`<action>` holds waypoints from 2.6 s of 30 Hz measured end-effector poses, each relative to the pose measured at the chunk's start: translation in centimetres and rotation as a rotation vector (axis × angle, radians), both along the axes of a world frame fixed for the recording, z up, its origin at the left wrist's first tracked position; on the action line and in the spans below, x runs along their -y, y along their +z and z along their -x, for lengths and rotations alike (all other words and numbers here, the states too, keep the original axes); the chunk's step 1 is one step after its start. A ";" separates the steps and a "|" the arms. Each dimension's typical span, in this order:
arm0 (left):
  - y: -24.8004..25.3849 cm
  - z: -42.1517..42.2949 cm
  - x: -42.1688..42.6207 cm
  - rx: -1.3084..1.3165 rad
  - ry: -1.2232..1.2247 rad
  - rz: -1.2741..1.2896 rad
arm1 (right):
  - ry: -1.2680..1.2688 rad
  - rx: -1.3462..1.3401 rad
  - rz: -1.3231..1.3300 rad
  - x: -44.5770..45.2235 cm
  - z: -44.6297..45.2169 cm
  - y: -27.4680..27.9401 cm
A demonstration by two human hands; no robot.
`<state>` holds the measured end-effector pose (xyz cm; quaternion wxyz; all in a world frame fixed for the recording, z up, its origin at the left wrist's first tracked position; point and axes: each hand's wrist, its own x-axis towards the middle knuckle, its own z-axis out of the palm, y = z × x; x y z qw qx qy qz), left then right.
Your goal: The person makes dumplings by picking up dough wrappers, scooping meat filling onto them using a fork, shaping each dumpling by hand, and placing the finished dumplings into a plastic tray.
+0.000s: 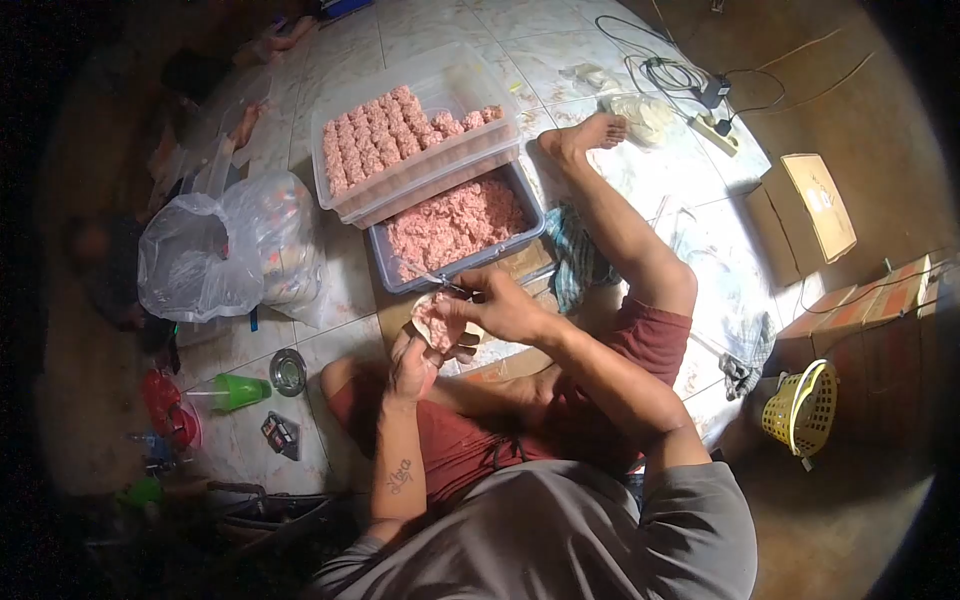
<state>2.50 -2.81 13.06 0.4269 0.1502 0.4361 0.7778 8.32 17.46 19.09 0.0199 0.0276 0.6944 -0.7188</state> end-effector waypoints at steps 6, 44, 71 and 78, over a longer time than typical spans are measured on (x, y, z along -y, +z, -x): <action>1.2 0.8 0.0 -0.333 -0.130 0.103 | 0.150 -0.084 0.027 -0.9 0.8 3.8; 0.8 2.2 -2.8 -0.937 0.375 0.102 | -0.137 -0.105 -0.106 1.6 -5.9 -6.2; 5.0 1.8 -1.5 -0.478 0.318 -0.043 | -0.281 0.052 -0.112 0.5 -8.0 -5.0; 4.4 1.1 -3.7 -1.001 0.448 0.200 | -0.419 -0.327 -0.339 6.1 -5.3 -3.8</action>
